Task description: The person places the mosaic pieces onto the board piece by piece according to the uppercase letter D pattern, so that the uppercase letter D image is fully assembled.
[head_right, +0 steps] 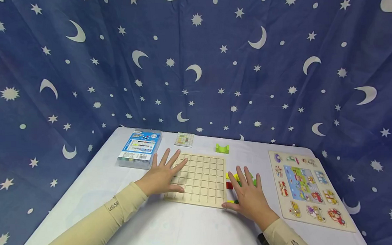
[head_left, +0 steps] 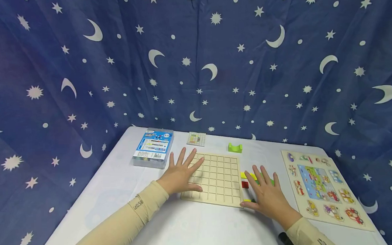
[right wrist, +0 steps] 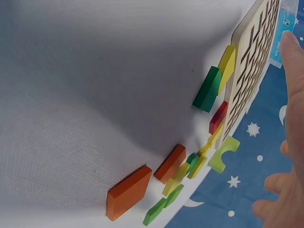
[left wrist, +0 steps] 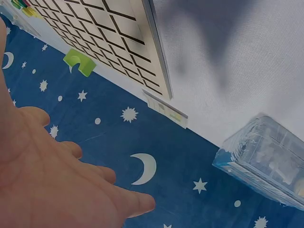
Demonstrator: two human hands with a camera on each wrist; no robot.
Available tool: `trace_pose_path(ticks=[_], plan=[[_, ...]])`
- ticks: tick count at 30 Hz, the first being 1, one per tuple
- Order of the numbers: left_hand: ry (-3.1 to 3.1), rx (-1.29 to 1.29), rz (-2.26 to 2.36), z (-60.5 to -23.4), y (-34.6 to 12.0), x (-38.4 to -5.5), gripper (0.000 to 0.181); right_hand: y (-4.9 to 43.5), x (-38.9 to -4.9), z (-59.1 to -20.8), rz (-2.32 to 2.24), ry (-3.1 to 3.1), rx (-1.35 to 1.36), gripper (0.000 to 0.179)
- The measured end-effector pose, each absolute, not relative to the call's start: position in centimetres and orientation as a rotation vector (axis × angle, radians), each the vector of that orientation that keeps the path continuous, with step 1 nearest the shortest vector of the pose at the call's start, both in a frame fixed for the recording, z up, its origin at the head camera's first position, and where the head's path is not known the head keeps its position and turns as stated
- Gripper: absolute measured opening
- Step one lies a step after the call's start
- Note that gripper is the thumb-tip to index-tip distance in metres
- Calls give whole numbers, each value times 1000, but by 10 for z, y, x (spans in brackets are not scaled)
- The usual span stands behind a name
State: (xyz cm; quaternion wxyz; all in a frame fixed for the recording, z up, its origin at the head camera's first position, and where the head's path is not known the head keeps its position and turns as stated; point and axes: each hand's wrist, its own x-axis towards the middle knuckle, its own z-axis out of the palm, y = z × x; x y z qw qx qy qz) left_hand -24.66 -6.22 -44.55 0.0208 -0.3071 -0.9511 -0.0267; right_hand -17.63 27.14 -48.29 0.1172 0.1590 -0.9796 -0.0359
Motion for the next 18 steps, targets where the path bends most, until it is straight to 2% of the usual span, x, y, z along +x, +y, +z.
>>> trace_pose_path(ticks=[6, 13, 18], plan=[[-2968, -954, -86, -447, -63, -247, 103, 273, -178, -482, -82, -2890, 456, 108], [-3203, -893, -261, -449, -80, -249, 89, 297, -189, -478, 100, -2960, 361, 84], [-3311, -836, -282, -464, -96, -249, 88, 318, -189, -480, 166, -3063, 204, 74]])
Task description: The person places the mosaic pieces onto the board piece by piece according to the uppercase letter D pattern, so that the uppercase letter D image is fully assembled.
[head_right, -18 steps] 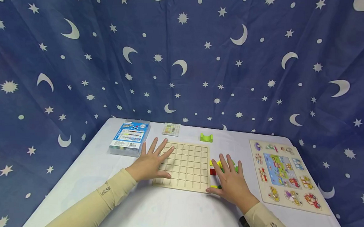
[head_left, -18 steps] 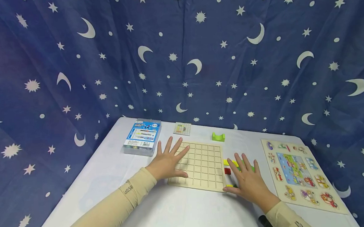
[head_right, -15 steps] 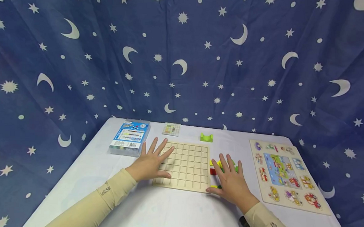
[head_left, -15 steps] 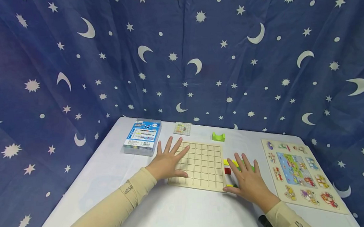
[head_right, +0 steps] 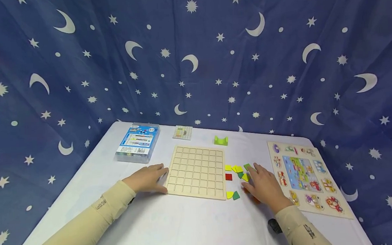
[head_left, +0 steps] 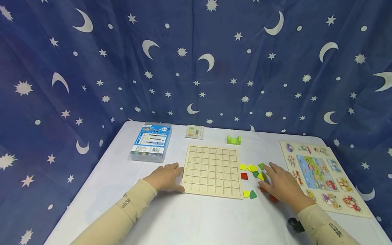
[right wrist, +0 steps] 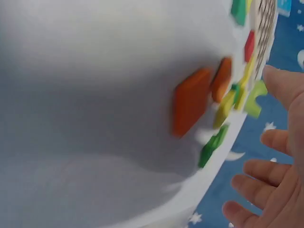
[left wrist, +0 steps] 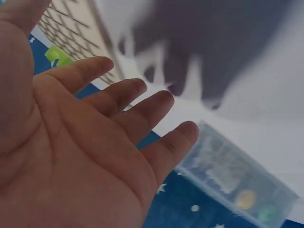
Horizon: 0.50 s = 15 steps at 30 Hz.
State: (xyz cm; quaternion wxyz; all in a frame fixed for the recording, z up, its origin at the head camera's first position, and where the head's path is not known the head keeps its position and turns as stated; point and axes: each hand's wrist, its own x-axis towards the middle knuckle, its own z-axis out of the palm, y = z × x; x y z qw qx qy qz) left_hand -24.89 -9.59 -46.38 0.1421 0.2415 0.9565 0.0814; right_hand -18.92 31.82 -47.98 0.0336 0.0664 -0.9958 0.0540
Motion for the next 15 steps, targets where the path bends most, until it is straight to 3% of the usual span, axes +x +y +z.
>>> trace_pose_path(ticks=[9, 15], plan=[[2738, 699, 241, -474, -105, -246, 90, 337, -198, -489, 153, -3152, 84, 65], [2740, 688, 236, -472, -102, -243, 91, 346, -210, -491, 118, -3107, 105, 43]])
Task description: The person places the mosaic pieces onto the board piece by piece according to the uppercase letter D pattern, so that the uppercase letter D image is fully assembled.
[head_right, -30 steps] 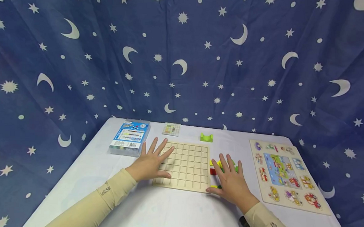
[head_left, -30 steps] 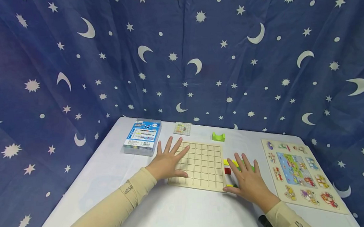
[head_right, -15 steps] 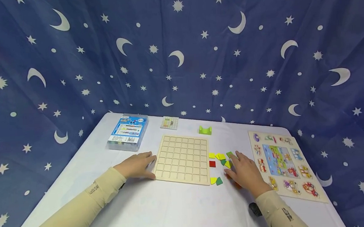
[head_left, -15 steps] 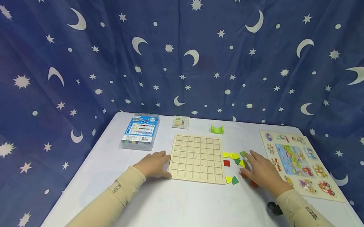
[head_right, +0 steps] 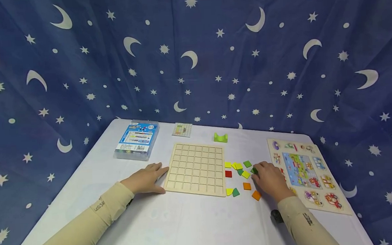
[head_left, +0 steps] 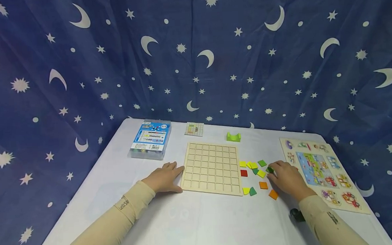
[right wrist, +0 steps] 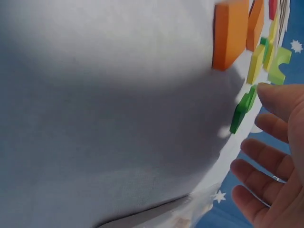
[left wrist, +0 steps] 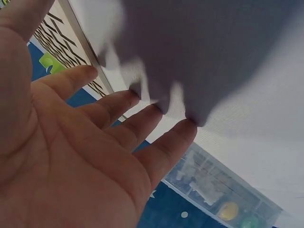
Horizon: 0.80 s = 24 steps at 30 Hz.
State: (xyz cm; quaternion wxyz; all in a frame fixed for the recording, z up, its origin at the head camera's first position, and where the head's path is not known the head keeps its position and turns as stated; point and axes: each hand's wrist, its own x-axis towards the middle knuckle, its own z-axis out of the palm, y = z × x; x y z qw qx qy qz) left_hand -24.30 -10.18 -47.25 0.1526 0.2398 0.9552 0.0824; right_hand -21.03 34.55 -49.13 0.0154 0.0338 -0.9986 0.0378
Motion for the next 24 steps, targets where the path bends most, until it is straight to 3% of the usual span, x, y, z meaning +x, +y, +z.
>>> trace_pose_path(ticks=[9, 24], plan=[[2752, 677, 272, -477, -104, -243, 88, 346, -221, -495, 63, -3107, 127, 26], [2740, 680, 304, -470, -103, -238, 86, 344, -220, -495, 144, -3047, 124, 30]])
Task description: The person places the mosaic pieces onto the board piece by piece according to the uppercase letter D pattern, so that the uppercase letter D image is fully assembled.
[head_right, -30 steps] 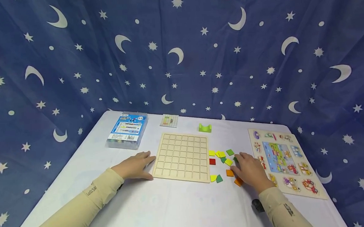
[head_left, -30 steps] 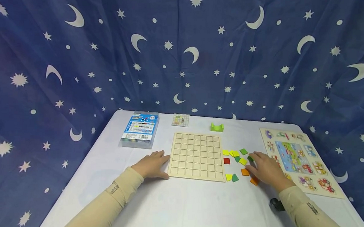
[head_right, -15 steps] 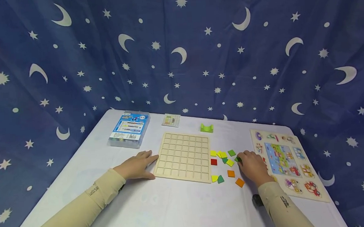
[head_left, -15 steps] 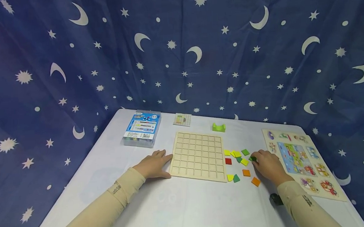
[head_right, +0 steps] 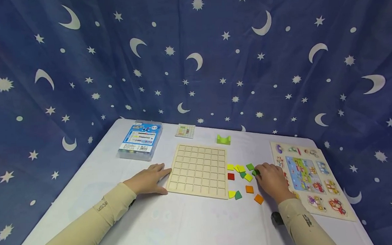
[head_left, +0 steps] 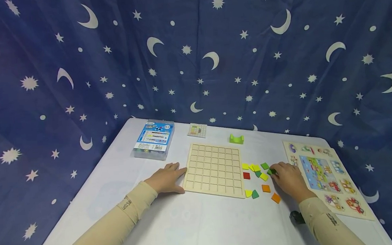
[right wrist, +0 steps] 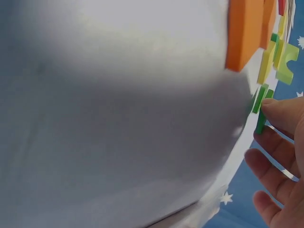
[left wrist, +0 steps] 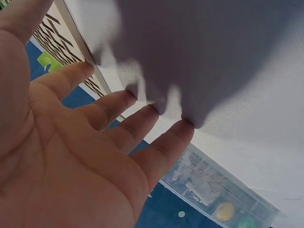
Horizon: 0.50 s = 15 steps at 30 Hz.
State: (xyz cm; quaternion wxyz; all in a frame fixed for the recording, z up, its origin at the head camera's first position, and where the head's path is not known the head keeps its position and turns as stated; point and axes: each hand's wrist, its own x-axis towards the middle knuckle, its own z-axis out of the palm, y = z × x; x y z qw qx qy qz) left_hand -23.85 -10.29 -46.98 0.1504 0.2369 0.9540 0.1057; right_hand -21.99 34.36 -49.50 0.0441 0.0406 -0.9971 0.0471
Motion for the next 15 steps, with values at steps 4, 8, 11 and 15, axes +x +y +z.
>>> trace_pose_path(ticks=[4, 8, 11, 15], plan=[[2729, 672, 308, -470, -101, -238, 86, 338, -221, -494, 172, -3026, 157, 29], [2726, 676, 312, -471, -100, -238, 85, 329, -222, -495, 202, -3032, 179, 29], [2735, 674, 302, -471, -100, -238, 84, 319, -226, -494, 211, -3018, 197, 29], [2738, 658, 303, -470, -101, -239, 85, 301, -237, -491, 203, -2975, 234, 28]])
